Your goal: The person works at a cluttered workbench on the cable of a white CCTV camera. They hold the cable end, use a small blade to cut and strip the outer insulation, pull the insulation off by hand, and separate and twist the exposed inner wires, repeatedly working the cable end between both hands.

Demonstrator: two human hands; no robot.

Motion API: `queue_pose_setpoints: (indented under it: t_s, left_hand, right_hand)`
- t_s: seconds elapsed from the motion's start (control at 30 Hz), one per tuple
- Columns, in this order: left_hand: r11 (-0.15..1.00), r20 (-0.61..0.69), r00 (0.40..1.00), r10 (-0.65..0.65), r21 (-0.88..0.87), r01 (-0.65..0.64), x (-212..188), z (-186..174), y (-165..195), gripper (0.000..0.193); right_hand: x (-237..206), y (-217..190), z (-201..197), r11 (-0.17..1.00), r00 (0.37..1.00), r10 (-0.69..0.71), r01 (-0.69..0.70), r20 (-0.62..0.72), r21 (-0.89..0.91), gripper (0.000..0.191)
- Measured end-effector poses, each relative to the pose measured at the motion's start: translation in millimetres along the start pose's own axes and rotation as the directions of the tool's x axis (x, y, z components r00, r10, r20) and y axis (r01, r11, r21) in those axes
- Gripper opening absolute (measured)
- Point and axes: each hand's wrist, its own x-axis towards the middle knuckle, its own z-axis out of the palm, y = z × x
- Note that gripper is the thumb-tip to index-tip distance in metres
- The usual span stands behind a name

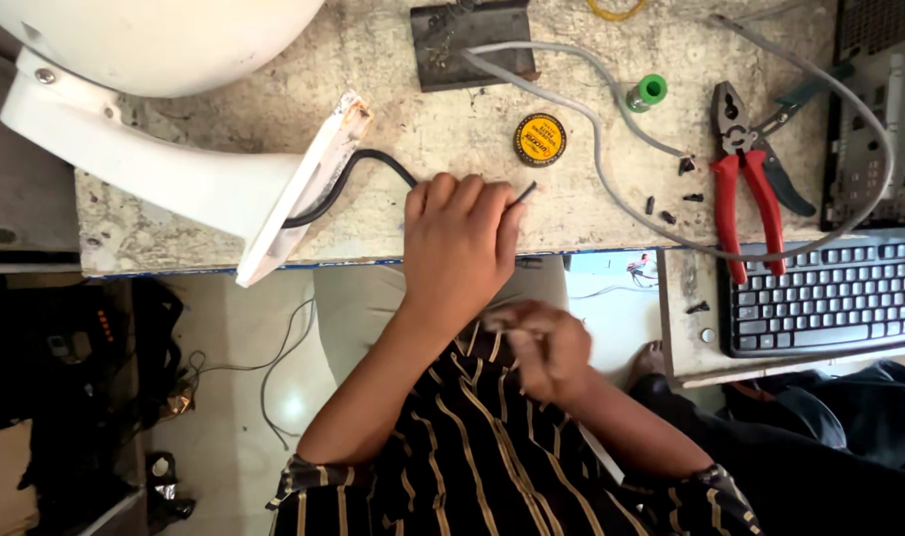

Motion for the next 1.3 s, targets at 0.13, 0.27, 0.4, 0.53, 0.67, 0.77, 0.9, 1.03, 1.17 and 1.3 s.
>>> queue_pose_setpoints:
  t_s: [0.13, 0.27, 0.4, 0.53, 0.67, 0.77, 0.9, 1.03, 1.17, 1.3]
  left_hand:
    - [0.997, 0.017, 1.0, 0.026, -0.069, -0.025, -2.1, -5.2, -7.3, 0.014]
    - [0.994, 0.035, 0.999, 0.012, -0.111, -0.008, -0.1, -4.4, -6.4, 0.015]
    - [0.99, 0.051, 0.999, 0.008, -0.14, -0.001, 1.4, -1.7, -6.2, 0.011]
    - [0.993, 0.049, 0.999, 0.016, -0.118, -0.01, -0.2, 1.3, -7.3, 0.011]
    - [0.994, 0.056, 0.998, 0.028, -0.106, -0.022, -1.2, 4.1, -9.6, 0.012]
    - [0.994, 0.052, 0.998, 0.031, -0.105, -0.025, -0.4, 6.8, -10.4, 0.013]
    - [0.993, 0.068, 0.997, 0.034, -0.113, -0.026, 0.2, 9.7, -8.9, 0.015]
    - [0.995, 0.064, 0.997, 0.035, -0.099, -0.028, -1.1, 8.6, -6.6, 0.015]
    - [0.996, 0.058, 0.998, 0.026, -0.089, -0.021, -2.1, 7.3, -3.6, 0.017]
    - [0.996, 0.062, 0.997, 0.034, -0.081, -0.029, 1.1, 8.1, -4.8, 0.019]
  right_hand:
    - [27.9, 4.9, -31.1, 0.904, 0.976, -0.1, 0.008, -0.192, -0.427, 0.013]
    - [48.0, 3.2, -42.7, 0.888, 0.972, -0.063, -0.047, -0.224, -0.457, 0.014]
    - [54.5, 3.7, -35.4, 0.897, 0.978, -0.081, -0.014, -0.195, -0.441, 0.016]
    - [54.7, 11.5, -29.1, 0.88, 0.972, -0.116, 0.005, -0.205, -0.474, 0.016]
    - [53.6, 17.9, -29.1, 0.887, 0.967, -0.117, 0.0, -0.225, -0.461, 0.015]
    - [54.0, 20.6, -32.1, 0.884, 0.968, -0.106, -0.013, -0.227, -0.467, 0.016]
    - [55.4, 22.7, -35.6, 0.881, 0.976, -0.104, 0.002, -0.189, -0.474, 0.017]
    - [54.4, 21.3, -36.1, 0.876, 0.978, -0.106, 0.006, -0.18, -0.482, 0.017]
    - [53.0, 18.8, -36.6, 0.864, 0.978, -0.131, 0.031, -0.165, -0.502, 0.018]
    - [56.2, 21.5, -37.2, 0.857, 0.975, -0.152, 0.05, -0.16, -0.512, 0.018]
